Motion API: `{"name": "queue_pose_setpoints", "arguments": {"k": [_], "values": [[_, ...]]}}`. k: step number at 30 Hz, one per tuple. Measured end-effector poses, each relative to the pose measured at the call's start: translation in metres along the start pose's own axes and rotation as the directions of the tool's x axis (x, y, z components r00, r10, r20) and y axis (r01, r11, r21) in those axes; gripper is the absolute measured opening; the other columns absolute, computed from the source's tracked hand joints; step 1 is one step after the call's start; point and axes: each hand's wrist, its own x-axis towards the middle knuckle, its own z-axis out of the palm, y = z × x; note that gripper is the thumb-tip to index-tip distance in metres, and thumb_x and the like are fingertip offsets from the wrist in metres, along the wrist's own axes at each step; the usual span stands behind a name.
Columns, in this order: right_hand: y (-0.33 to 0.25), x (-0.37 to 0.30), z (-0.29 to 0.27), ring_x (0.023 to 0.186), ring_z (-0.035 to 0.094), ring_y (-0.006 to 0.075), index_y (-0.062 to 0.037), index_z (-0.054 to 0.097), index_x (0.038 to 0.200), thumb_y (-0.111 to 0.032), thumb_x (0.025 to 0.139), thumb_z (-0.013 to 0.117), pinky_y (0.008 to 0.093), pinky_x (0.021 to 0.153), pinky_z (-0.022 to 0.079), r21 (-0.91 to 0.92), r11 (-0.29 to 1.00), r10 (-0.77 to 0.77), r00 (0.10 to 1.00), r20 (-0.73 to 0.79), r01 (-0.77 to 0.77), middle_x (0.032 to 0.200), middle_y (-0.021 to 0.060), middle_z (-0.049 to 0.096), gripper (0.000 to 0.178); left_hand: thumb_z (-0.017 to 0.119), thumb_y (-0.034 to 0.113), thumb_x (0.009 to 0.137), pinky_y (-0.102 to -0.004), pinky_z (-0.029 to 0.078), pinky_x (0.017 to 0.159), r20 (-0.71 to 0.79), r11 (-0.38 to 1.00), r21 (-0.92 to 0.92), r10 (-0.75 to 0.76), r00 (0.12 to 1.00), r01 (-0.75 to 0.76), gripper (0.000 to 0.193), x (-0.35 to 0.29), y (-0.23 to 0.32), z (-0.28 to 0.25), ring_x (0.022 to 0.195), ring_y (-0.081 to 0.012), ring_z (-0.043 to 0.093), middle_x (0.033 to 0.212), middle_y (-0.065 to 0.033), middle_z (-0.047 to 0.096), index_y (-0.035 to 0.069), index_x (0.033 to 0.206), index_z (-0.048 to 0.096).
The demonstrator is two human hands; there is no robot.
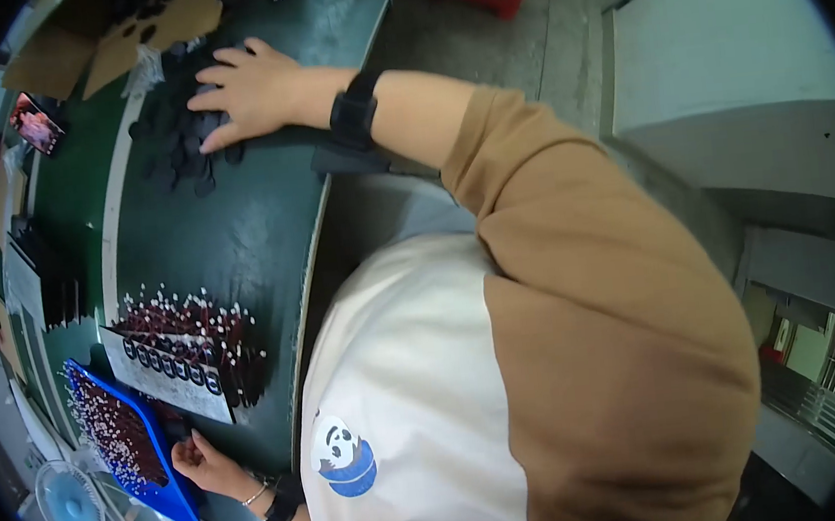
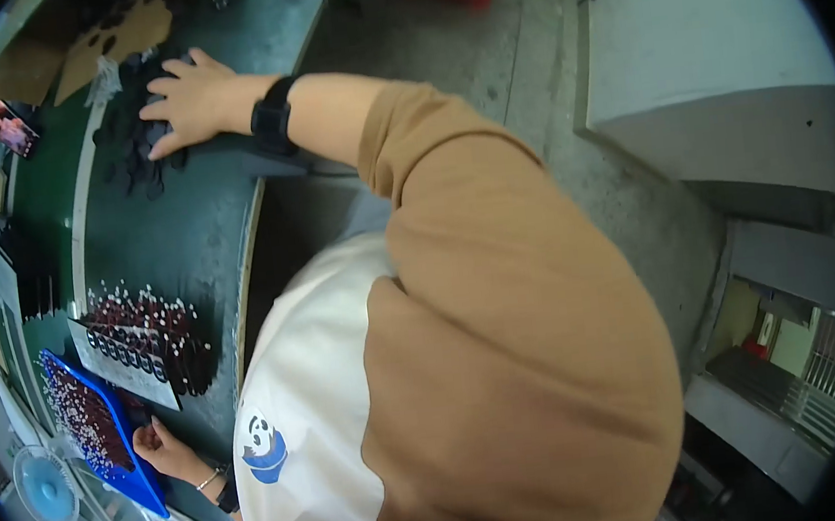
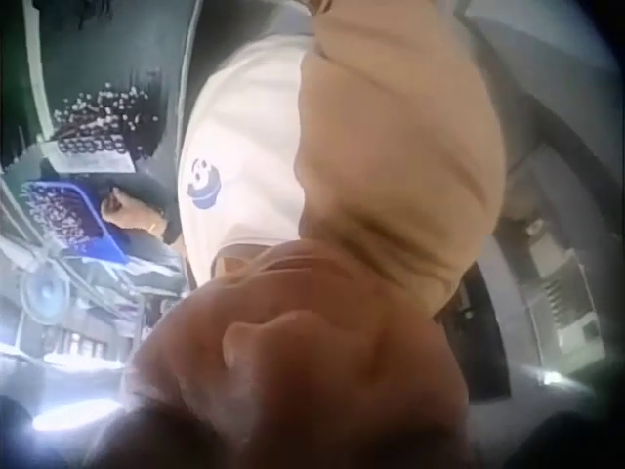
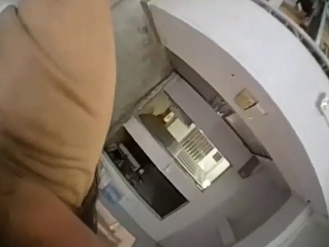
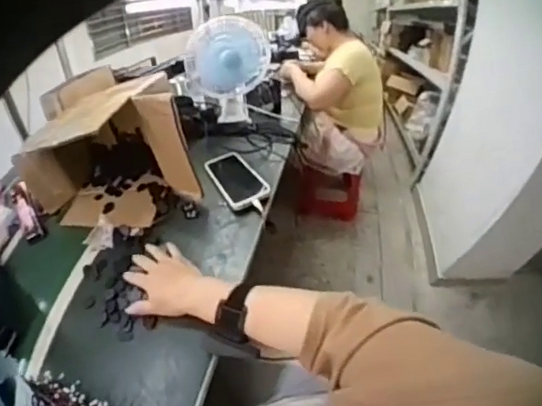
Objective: Assembling small electronic parts by hand on a production line workbench.
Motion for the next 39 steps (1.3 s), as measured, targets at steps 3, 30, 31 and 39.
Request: {"name": "queue_pose_setpoints", "arguments": {"k": [3, 30, 31, 39], "values": [[0.003, 0.000, 0.003, 0.124, 0.040, 0.0286, -0.0197, 0.054, 0.124, -0.057, 0.080, 0.054, 0.0466, 0.098, 0.031, 0.070, 0.994, -0.084, 0.996, 0.027, 0.082, 0.131, 0.0077, 0.048, 0.058, 0.057, 0.018, 0.091, -0.0292, 0.047, 0.076, -0.227, 0.992, 0.114, 0.077, 0.971, -0.052, 0.022, -0.013, 0.030, -0.010, 0.082, -0.0212, 0.056, 0.093, -0.0103, 0.058, -0.001, 0.100, 0.058], [0.017, 0.012, 0.014, 0.076, 0.060, 0.0353, -0.0037, 0.062, 0.080, -0.037, 0.086, 0.056, 0.0398, 0.067, 0.047, 0.524, 0.851, 0.272, 0.884, -0.380, -0.036, 0.079, 0.0173, 0.062, 0.034, 0.045, 0.026, 0.094, -0.0455, 0.046, 0.089, 0.484, -0.016, -0.406, 0.844, 0.230, 0.914, 0.042, -0.080, 0.312, 0.004, 0.105, -0.0375, 0.057, 0.115, -0.0282, 0.055, -0.010, 0.113, 0.053], [0.016, 0.008, 0.014, 0.076, 0.060, 0.0353, -0.0037, 0.062, 0.080, -0.037, 0.086, 0.056, 0.0398, 0.067, 0.047, 0.528, 0.848, 0.278, 0.884, -0.375, -0.043, 0.079, 0.0173, 0.062, 0.034, 0.045, 0.026, 0.094, -0.0454, 0.046, 0.089, 0.484, -0.018, -0.388, 0.847, 0.220, 0.921, 0.042, -0.081, 0.312, 0.004, 0.106, -0.0375, 0.057, 0.115, -0.0283, 0.054, -0.010, 0.113, 0.053], [0.019, 0.013, 0.011, 0.078, 0.059, 0.0353, -0.0034, 0.061, 0.079, -0.033, 0.088, 0.053, 0.0399, 0.067, 0.046, 0.576, 0.816, 0.318, 0.864, -0.391, -0.040, 0.080, 0.0176, 0.062, 0.032, 0.047, 0.022, 0.093, -0.0452, 0.044, 0.091, 0.397, -0.059, -0.406, 0.887, 0.235, 0.912, 0.040, -0.074, 0.332, 0.013, 0.109, -0.0372, 0.055, 0.117, -0.0286, 0.053, -0.011, 0.114, 0.052]]}}
